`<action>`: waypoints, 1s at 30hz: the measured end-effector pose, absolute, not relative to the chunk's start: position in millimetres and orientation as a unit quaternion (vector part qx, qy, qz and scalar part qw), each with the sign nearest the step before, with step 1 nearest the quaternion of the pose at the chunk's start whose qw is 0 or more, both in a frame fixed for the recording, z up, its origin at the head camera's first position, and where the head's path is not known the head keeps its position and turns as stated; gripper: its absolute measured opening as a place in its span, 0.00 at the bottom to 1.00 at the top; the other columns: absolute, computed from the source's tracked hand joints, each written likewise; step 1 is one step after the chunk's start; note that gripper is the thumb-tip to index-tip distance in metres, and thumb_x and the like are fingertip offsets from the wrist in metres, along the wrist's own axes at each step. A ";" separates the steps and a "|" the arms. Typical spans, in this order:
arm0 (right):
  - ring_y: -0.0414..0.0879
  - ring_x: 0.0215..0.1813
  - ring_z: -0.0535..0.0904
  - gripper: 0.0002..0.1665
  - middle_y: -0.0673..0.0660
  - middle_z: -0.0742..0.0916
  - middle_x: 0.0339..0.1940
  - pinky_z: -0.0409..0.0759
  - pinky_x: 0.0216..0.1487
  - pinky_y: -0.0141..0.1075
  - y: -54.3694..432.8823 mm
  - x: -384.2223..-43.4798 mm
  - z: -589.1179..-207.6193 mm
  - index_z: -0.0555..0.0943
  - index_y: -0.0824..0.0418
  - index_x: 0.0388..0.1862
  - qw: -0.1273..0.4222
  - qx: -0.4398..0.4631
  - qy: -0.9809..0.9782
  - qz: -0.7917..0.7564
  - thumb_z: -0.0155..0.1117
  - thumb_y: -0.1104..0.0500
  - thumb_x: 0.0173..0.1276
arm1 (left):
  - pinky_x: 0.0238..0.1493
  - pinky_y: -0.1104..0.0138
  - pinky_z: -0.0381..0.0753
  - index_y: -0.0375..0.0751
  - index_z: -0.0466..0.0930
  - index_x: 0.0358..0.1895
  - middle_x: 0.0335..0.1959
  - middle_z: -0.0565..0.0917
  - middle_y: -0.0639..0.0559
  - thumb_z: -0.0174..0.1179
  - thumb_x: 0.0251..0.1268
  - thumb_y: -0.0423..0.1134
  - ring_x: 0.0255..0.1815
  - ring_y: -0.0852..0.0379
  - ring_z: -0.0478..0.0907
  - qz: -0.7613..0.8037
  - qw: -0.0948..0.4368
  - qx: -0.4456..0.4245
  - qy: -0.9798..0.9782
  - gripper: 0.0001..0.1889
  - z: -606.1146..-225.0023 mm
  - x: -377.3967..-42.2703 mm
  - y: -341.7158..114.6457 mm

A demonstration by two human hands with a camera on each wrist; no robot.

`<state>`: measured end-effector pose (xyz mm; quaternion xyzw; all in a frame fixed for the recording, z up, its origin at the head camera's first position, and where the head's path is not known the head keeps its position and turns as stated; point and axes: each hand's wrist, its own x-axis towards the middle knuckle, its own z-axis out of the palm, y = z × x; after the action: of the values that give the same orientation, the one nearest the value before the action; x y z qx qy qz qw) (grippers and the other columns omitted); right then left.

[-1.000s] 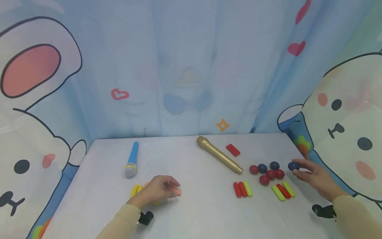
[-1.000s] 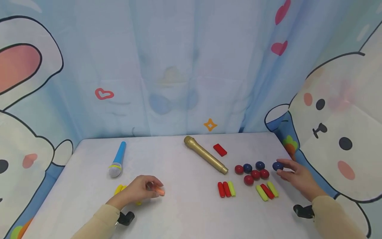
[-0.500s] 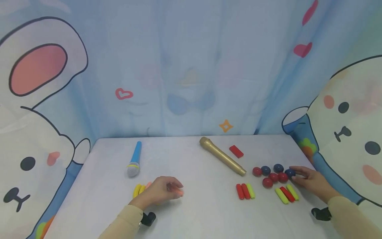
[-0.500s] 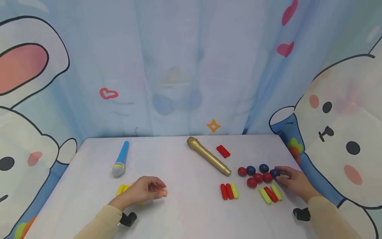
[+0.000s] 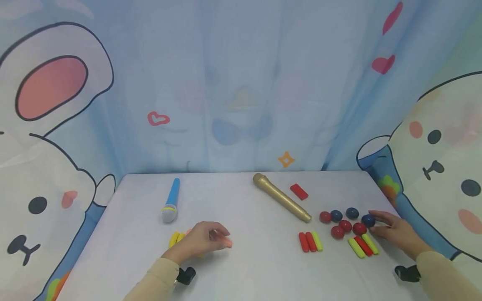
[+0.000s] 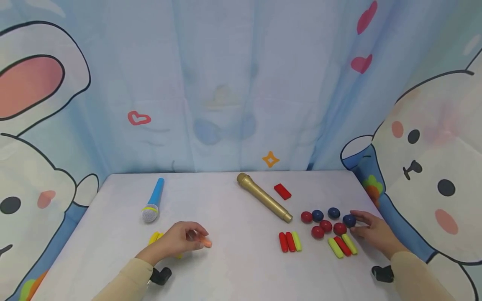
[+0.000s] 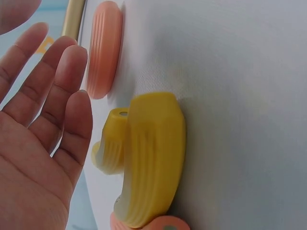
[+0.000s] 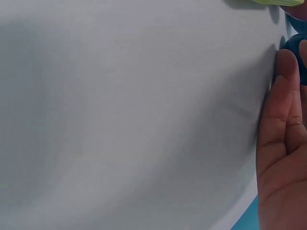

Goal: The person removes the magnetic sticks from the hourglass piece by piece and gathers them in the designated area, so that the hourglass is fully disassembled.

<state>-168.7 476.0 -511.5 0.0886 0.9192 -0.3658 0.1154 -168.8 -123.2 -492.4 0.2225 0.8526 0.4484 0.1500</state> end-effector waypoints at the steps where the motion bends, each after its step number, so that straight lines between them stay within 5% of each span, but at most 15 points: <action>1: 0.77 0.67 0.60 0.45 0.80 0.62 0.71 0.72 0.58 0.65 475.2 -168.9 -511.2 0.55 0.71 0.77 0.115 0.088 0.919 -0.367 0.63 0.52 0.72 | 0.38 0.65 0.78 0.46 0.87 0.46 0.37 0.84 0.59 0.74 0.57 0.44 0.38 0.58 0.78 0.447 0.149 0.219 0.854 0.15 -491.9 -168.6 -124.1; 10: 0.79 0.67 0.56 0.46 0.80 0.60 0.71 0.66 0.58 0.71 479.0 -172.6 -510.2 0.52 0.72 0.77 0.128 0.088 0.920 -0.359 0.61 0.52 0.72 | 0.38 0.65 0.78 0.47 0.86 0.48 0.39 0.84 0.59 0.73 0.57 0.40 0.38 0.58 0.77 0.440 0.150 0.213 0.860 0.14 -490.8 -170.2 -127.1; 18: 0.78 0.65 0.63 0.45 0.80 0.63 0.70 0.74 0.56 0.65 479.5 -172.5 -510.7 0.54 0.73 0.76 0.113 0.082 0.925 -0.352 0.63 0.52 0.71 | 0.38 0.63 0.78 0.46 0.86 0.48 0.38 0.83 0.56 0.72 0.57 0.36 0.39 0.56 0.77 0.453 0.158 0.202 0.854 0.14 -489.9 -170.1 -129.1; 30: 0.79 0.62 0.63 0.45 0.81 0.63 0.69 0.70 0.55 0.70 482.7 -171.9 -510.1 0.52 0.75 0.75 0.098 0.071 0.942 -0.313 0.62 0.59 0.68 | 0.39 0.63 0.78 0.46 0.85 0.50 0.41 0.84 0.55 0.71 0.58 0.37 0.40 0.56 0.77 0.452 0.142 0.209 0.855 0.15 -487.9 -170.2 -133.3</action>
<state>-171.9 482.7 -510.1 0.0707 0.9422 -0.3127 0.0976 -170.2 -133.3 -487.9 0.2094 0.8551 0.4524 0.1422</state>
